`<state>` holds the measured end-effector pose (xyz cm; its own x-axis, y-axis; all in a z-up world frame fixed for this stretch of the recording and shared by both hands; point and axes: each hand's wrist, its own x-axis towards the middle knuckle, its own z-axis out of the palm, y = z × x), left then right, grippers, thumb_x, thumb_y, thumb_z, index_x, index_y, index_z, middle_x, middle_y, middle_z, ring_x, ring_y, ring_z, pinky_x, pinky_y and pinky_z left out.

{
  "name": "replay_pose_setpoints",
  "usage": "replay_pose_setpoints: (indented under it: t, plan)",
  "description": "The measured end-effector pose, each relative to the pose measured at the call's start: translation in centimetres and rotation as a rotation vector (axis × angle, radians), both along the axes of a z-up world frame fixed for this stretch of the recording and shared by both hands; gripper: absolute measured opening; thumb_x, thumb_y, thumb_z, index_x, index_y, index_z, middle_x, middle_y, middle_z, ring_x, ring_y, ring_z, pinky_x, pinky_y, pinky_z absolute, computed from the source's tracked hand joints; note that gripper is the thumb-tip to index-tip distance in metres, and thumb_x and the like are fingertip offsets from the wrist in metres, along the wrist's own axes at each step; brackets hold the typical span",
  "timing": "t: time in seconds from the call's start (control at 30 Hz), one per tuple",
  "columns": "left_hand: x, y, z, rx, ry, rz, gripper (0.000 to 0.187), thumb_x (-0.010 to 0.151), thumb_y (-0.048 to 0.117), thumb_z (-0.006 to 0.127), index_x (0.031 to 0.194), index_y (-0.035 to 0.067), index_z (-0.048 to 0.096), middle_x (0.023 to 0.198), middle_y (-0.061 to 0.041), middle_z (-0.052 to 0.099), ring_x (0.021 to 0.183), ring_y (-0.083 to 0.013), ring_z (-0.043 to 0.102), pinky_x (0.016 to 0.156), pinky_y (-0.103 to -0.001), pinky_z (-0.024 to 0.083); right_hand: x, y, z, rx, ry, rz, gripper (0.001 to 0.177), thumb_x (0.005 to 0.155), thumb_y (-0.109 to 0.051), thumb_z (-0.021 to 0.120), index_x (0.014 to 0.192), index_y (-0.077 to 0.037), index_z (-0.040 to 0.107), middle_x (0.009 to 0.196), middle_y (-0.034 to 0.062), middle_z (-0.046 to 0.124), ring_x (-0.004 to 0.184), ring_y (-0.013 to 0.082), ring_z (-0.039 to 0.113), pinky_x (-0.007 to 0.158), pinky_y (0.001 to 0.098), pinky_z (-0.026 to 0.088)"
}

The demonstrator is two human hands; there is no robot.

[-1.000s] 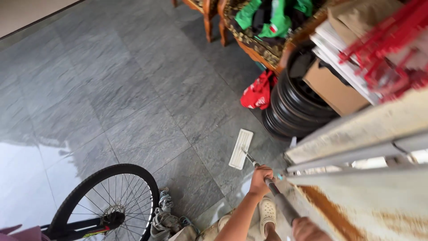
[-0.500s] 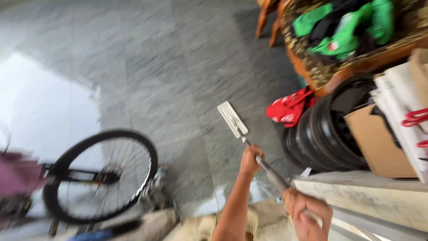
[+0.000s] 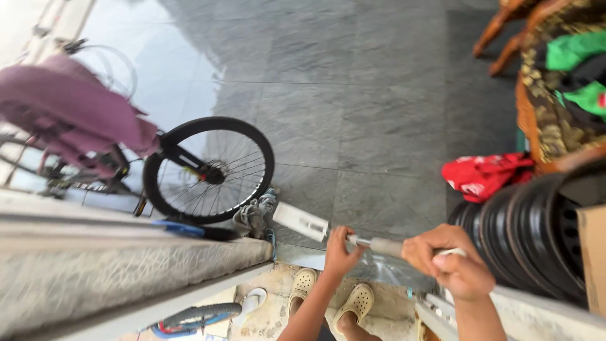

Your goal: Cleaning a mop at an outdoor faucet and then mopping an indoor tiled floor.

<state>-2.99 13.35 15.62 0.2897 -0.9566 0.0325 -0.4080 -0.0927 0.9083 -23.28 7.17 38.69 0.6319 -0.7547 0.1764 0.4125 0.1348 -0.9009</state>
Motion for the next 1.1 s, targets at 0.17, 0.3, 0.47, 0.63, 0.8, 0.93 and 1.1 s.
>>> replay_pose_setpoints:
  t: [0.17,0.3,0.47,0.63,0.8,0.93,1.1]
  plan:
    - [-3.9,1.5,4.9,-0.242,0.068,0.059,0.052,0.076,0.013,0.078,0.120,0.003,0.052,0.110,-0.016,0.056,0.105,-0.0369,0.054,0.093,-0.045,0.043,-1.1,0.1,-0.7,0.095,0.012,-0.107,0.027,0.075,-0.025,0.050,0.060,-0.004,0.042,0.053,0.0084,0.041,0.055,0.0187,0.036,0.060,0.0390,0.033]
    - [-10.4,-0.7,0.6,-0.217,0.146,0.228,0.041,0.067,0.010,0.075,0.101,0.005,0.054,0.097,-0.014,0.054,0.098,-0.0360,0.050,0.090,-0.044,0.043,-5.9,4.7,-2.0,0.073,0.080,-0.332,0.025,0.079,-0.024,0.047,0.063,-0.005,0.043,0.058,0.0092,0.041,0.058,0.0192,0.037,0.061,0.0382,0.034]
    - [-19.9,-2.1,-0.6,-0.346,0.276,-0.165,0.026,0.077,0.013,0.081,0.081,0.009,0.055,0.079,-0.008,0.055,0.081,-0.0305,0.055,0.087,-0.042,0.043,-16.7,10.1,-1.5,-0.111,0.012,-0.418,0.033,0.104,-0.018,0.055,0.077,0.001,0.054,0.067,0.0108,0.047,0.068,0.0183,0.039,0.071,0.0408,0.041]
    - [-24.6,-2.4,0.2,-0.266,0.442,-0.601,0.027,0.076,0.015,0.077,0.071,0.009,0.051,0.071,-0.007,0.055,0.075,-0.0292,0.053,0.081,-0.040,0.045,-18.6,14.5,-1.1,-0.235,0.435,-0.256,0.019,0.094,-0.016,0.050,0.082,-0.002,0.053,0.075,0.0090,0.050,0.069,0.0192,0.042,0.081,0.0465,0.043]
    - [-19.7,-3.0,-6.2,-0.345,0.273,-0.920,0.030,0.074,0.019,0.078,0.066,0.008,0.051,0.071,-0.010,0.056,0.080,-0.0321,0.058,0.072,-0.041,0.047,-3.4,14.8,4.1,-0.372,0.947,-0.639,0.016,0.058,-0.004,0.054,0.068,-0.004,0.042,0.068,0.0064,0.050,0.063,0.0153,0.052,0.070,0.0327,0.046]
    - [-9.8,-0.9,-4.5,-0.131,0.189,-0.928,0.009,0.074,0.017,0.062,0.075,0.009,0.061,0.082,-0.011,0.067,0.084,-0.0326,0.067,0.073,-0.041,0.052,0.8,12.8,2.8,-0.506,0.521,-0.116,0.022,0.070,-0.012,0.072,0.066,-0.008,0.051,0.065,0.0046,0.058,0.063,0.0202,0.060,0.063,0.0333,0.049]
    - [1.2,3.3,-3.0,-0.072,0.036,-0.699,0.015,0.074,0.018,0.075,0.079,0.006,0.068,0.090,-0.016,0.071,0.087,-0.0370,0.069,0.073,-0.041,0.055,5.7,11.5,3.7,-0.402,0.324,0.208,0.032,0.084,-0.016,0.078,0.068,-0.006,0.052,0.062,0.0057,0.059,0.057,0.0230,0.061,0.060,0.0359,0.047]
